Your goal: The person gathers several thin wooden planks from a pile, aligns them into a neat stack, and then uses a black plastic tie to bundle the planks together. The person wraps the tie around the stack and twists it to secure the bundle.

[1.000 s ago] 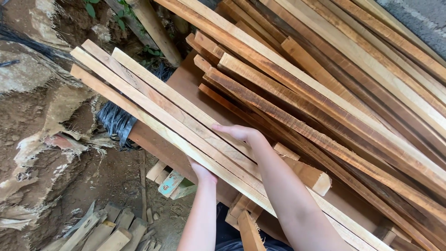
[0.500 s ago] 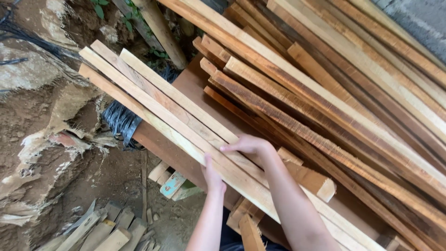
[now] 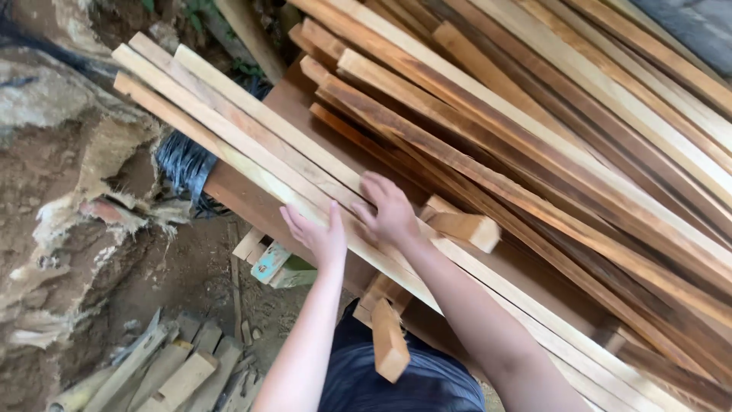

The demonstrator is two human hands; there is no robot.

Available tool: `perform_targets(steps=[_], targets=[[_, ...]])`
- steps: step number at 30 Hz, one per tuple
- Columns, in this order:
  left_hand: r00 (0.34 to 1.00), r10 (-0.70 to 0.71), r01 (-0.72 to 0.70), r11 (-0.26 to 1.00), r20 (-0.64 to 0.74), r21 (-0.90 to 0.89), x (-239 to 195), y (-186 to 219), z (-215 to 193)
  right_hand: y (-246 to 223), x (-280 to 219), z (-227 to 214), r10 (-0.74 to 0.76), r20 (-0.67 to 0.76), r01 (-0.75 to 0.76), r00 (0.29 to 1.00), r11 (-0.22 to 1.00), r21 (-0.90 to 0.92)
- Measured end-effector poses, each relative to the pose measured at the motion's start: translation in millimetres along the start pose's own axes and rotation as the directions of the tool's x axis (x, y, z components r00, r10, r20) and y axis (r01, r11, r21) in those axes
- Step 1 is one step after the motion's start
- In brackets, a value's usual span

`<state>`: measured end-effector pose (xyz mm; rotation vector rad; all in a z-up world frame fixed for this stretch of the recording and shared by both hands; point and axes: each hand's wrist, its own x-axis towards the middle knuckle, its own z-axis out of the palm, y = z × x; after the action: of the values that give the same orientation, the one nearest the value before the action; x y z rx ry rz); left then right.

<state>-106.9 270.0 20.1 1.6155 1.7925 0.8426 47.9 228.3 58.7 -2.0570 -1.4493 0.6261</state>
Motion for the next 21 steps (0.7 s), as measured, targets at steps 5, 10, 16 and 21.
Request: perform_targets(steps=[5, 10, 16, 21], targets=[[0.888, 0.038, -0.076, 0.995, 0.458, 0.064, -43.8, 94.1, -55.5, 52.1, -147.6, -35.6, -0.189, -0.166, 0.187, 0.968, 0.982, -0.030], [0.376, 0.058, -0.225, 0.974, 0.925, 0.031, -121.1, 188.5, -87.4, 130.1, -295.1, -102.8, 0.075, -0.440, -0.064, 0.895, 0.997, 0.039], [-0.049, 0.353, -0.610, 0.730, 0.934, -0.308, -260.2, 172.0, -0.7, 209.2, -394.2, -142.9, 0.501, -0.455, -0.597, 0.736, 0.797, -0.089], [-0.087, 0.147, -0.935, 0.330, 0.985, -0.132, -314.2, 126.0, 86.2, 210.2, -388.5, -153.3, 0.586, -0.298, -0.646, 0.754, 0.744, -0.170]])
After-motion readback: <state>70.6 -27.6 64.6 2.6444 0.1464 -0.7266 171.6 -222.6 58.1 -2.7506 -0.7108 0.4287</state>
